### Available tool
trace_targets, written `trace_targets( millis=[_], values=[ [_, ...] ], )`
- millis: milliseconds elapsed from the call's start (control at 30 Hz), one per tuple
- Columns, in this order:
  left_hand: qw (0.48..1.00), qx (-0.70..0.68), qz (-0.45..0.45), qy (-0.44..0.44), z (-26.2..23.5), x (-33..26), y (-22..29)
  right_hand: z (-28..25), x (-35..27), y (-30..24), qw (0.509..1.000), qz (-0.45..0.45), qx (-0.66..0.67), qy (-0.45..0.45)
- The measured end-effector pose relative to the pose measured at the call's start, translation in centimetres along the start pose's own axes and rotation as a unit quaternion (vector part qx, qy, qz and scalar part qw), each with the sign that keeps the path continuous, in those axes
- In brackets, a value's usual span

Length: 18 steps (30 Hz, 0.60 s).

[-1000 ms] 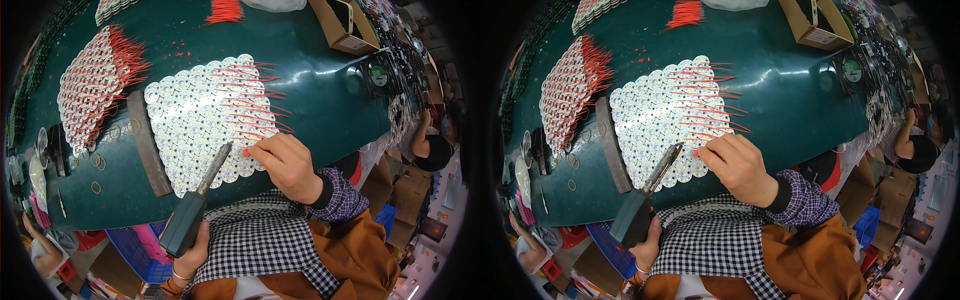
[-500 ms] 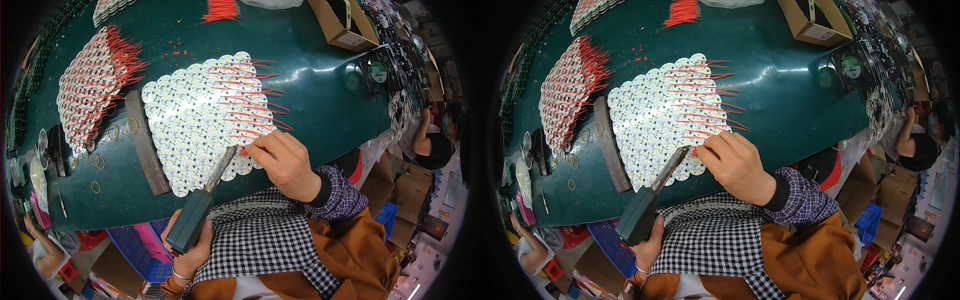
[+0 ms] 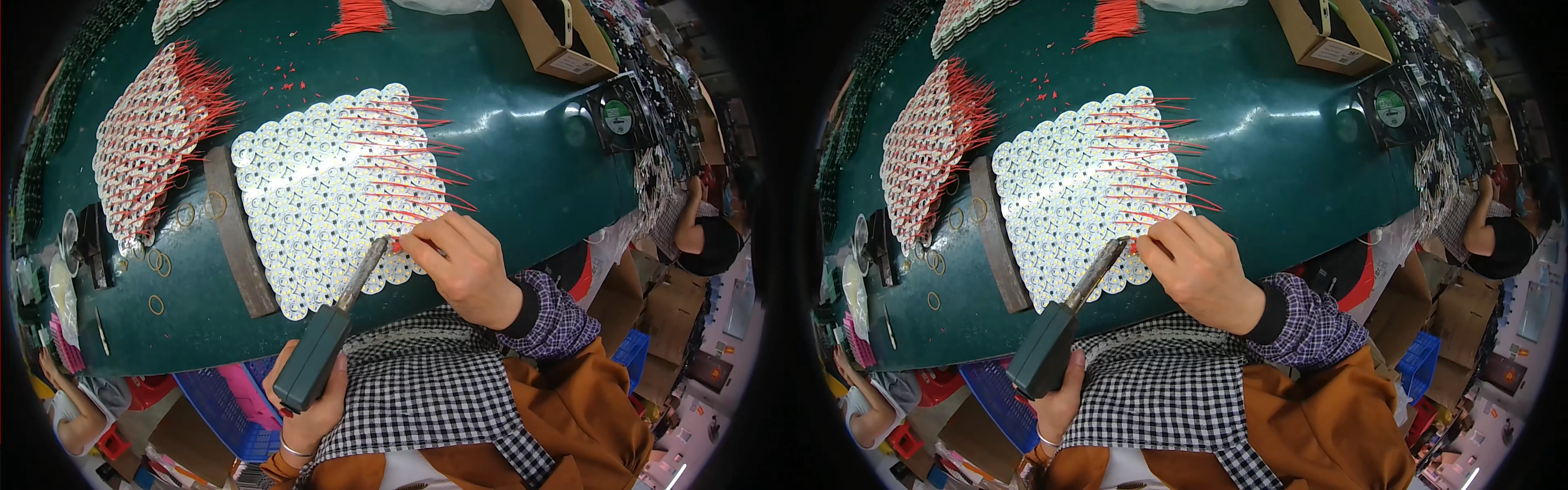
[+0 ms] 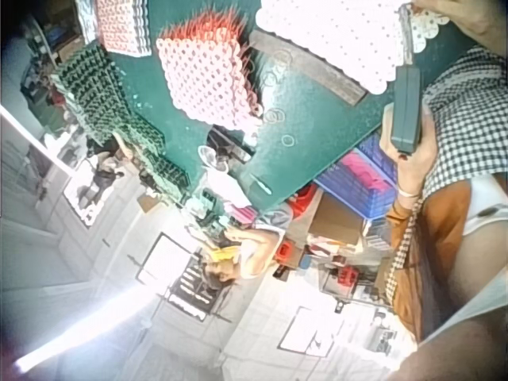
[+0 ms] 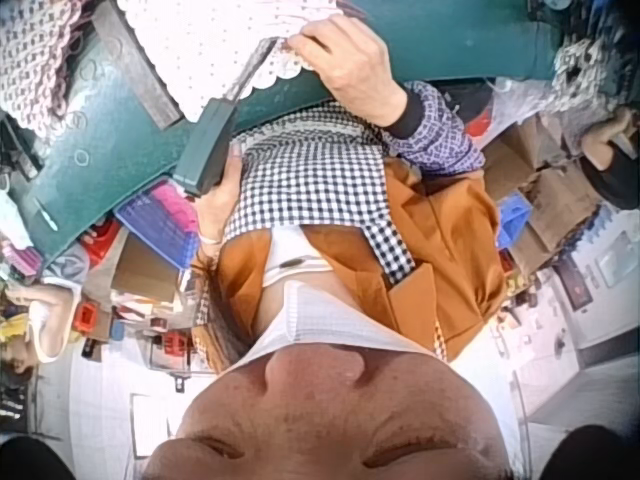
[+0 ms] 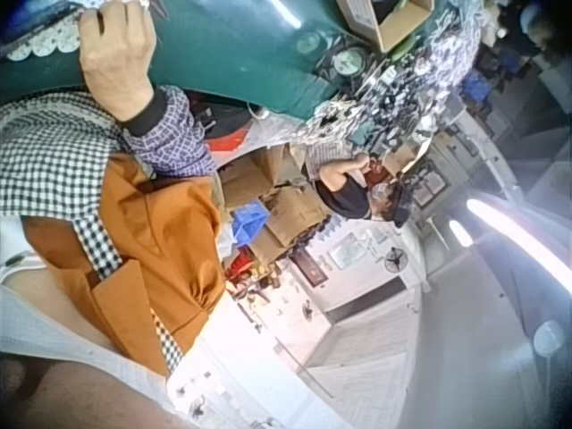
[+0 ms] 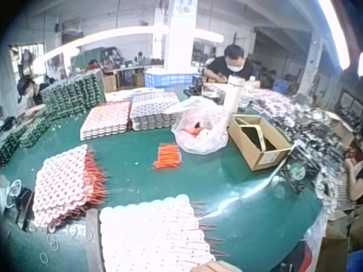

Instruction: The person solders individual red wires onto connection points on a grid-array LED board using a soldering iron.

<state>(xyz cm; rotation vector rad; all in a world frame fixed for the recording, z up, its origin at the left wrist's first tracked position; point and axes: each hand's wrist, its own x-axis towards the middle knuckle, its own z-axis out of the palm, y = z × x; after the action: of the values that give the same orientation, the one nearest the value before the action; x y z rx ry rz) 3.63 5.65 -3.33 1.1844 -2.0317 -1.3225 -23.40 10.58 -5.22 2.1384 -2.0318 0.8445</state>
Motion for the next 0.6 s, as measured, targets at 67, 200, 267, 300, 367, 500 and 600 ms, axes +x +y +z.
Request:
trace_targets(
  millis=[67, 200, 267, 300, 367, 500, 600],
  values=[
    [1.000, -0.002, -0.002, -0.002, 0.0, 0.0, 0.0, 0.0, 0.1, 0.0, 1.000, -0.002, -0.001, 0.004],
    [0.999, -0.014, -0.028, 0.016, -0.2, -1.1, -0.4, -0.1, 0.2, -0.2, 1.000, -0.006, -0.015, 0.006],
    [0.999, -0.022, -0.044, 0.016, -0.4, -1.7, -0.7, -0.2, 0.2, -0.2, 1.000, -0.003, -0.015, 0.006],
    [0.997, -0.039, -0.058, 0.018, -0.5, -1.9, -0.9, -0.1, 0.2, -0.3, 1.000, -0.002, -0.016, 0.006],
    [0.996, -0.055, -0.073, 0.019, -0.7, -2.0, -0.9, -0.3, 0.2, -0.4, 1.000, 0.000, -0.015, 0.005],
    [0.999, -0.030, -0.031, 0.009, -1.0, -1.9, -0.5, -0.1, -0.2, -0.4, 0.999, -0.015, -0.007, 0.038],
    [0.999, -0.033, -0.040, 0.010, -0.9, -2.1, -0.6, -0.1, -0.4, -0.6, 0.999, -0.016, -0.008, 0.038]
  ],
)
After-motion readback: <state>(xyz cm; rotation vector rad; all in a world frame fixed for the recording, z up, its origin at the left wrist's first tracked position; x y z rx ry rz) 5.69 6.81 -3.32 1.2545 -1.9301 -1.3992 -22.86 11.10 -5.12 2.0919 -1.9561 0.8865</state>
